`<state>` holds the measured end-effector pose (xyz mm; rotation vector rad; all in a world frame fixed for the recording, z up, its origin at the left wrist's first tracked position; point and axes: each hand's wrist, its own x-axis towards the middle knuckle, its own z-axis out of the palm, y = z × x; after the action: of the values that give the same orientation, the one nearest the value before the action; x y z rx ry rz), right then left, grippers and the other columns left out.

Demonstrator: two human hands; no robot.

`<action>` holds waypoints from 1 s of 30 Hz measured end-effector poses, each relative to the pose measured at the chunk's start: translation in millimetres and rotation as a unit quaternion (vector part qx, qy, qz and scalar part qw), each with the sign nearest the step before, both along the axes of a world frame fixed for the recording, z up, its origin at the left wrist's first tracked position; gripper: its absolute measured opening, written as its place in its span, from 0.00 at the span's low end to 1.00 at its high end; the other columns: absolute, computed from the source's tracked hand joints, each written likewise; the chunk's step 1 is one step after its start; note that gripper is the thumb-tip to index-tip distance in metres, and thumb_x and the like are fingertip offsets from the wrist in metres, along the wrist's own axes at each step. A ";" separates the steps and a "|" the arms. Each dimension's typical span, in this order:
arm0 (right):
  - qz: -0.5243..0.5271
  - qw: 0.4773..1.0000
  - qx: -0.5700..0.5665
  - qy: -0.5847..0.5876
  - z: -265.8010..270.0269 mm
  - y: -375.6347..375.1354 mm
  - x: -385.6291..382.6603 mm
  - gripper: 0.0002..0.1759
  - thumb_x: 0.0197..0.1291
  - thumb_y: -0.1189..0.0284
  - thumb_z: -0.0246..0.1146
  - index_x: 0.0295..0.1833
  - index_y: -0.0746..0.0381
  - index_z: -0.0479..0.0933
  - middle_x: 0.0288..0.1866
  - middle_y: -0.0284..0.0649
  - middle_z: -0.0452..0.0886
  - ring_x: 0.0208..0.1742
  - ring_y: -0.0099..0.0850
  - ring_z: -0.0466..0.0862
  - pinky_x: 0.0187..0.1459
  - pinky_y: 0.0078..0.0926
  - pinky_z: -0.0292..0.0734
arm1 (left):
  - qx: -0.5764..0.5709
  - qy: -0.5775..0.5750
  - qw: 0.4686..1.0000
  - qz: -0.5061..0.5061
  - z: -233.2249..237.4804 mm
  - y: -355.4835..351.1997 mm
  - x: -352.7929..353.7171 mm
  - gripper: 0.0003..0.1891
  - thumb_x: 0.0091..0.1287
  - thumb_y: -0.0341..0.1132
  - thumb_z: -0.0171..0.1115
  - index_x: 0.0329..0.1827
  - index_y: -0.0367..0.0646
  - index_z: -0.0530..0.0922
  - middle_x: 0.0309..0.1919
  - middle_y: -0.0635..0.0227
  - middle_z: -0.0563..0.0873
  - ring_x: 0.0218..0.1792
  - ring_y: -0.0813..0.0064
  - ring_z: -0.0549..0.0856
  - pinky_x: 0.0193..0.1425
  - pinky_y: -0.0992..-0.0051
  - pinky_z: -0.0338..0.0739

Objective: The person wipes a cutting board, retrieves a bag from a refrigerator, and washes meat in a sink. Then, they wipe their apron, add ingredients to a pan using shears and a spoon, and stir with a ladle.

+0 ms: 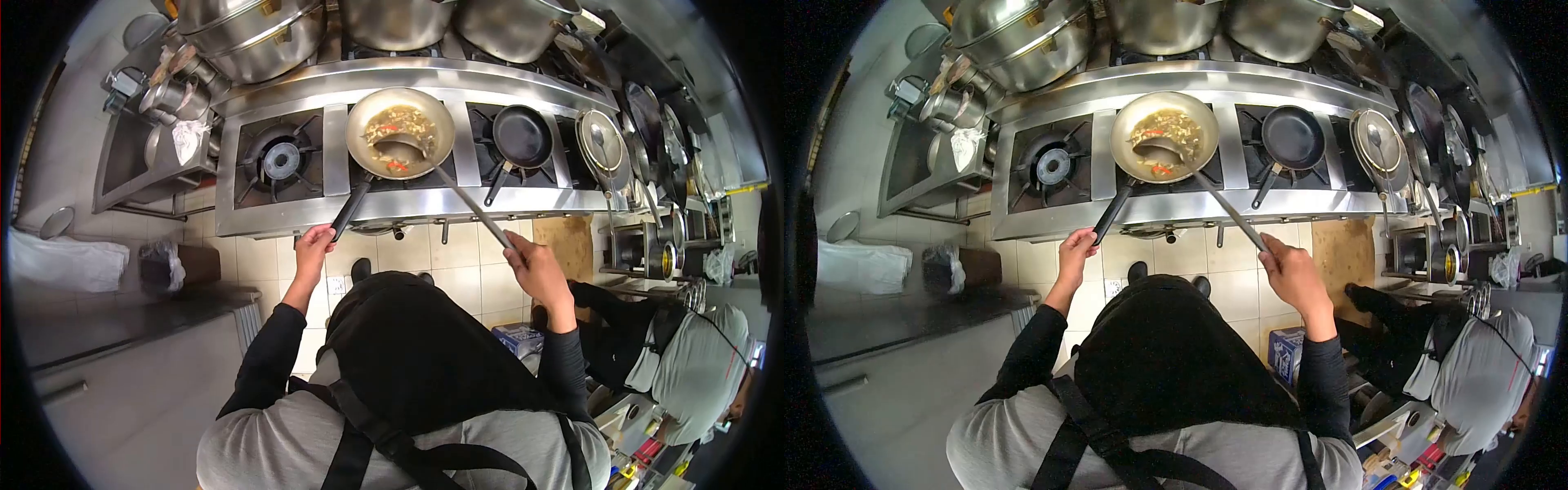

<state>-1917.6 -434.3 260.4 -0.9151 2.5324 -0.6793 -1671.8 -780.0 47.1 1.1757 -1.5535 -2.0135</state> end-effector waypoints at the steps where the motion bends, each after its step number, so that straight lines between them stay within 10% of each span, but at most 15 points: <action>1: -0.013 0.998 0.041 -0.048 6.2 -1.1 2.6 0.20 0.63 0.73 0.65 0.60 0.63 0.80 0.39 0.58 0.85 0.41 0.55 0.85 0.43 0.47 0.80 | -0.001 0.002 1.000 -0.005 0.9 -0.2 -0.6 0.13 0.71 0.36 0.66 0.53 0.39 0.83 0.38 0.71 0.88 0.36 0.81 0.85 0.43 0.80 0.79; 8: -0.019 0.997 -0.069 0.025 -87.9 -20.7 -17.4 0.18 0.65 0.72 0.63 0.59 0.66 0.80 0.41 0.61 0.84 0.45 0.57 0.85 0.47 0.47 0.81 | -0.014 -0.003 1.000 -0.012 -5.5 -3.9 3.8 0.14 0.70 0.37 0.67 0.54 0.39 0.83 0.39 0.72 0.87 0.35 0.83 0.83 0.43 0.81 0.78; 17: -0.085 0.985 -0.091 -0.118 -75.0 -53.6 -13.0 0.19 0.71 0.70 0.58 0.62 0.68 0.78 0.42 0.63 0.83 0.46 0.56 0.85 0.46 0.43 0.81 | 0.020 -0.004 1.000 -0.014 -3.8 -1.4 4.9 0.18 0.72 0.43 0.65 0.56 0.40 0.82 0.41 0.72 0.87 0.37 0.81 0.85 0.44 0.80 0.78; 30: 0.078 0.990 0.046 0.108 -85.6 -13.2 -17.3 0.22 0.74 0.64 0.56 0.67 0.62 0.75 0.32 0.59 0.84 0.36 0.58 0.84 0.39 0.51 0.80 | 0.004 0.008 0.999 -0.040 -0.5 -1.9 -1.2 0.18 0.72 0.39 0.65 0.58 0.36 0.80 0.41 0.69 0.88 0.37 0.82 0.85 0.45 0.81 0.80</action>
<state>-1934.9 -447.6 174.8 -1.1950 2.6156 -0.4333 -1673.0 -781.9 46.5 1.1138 -1.6101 -2.0773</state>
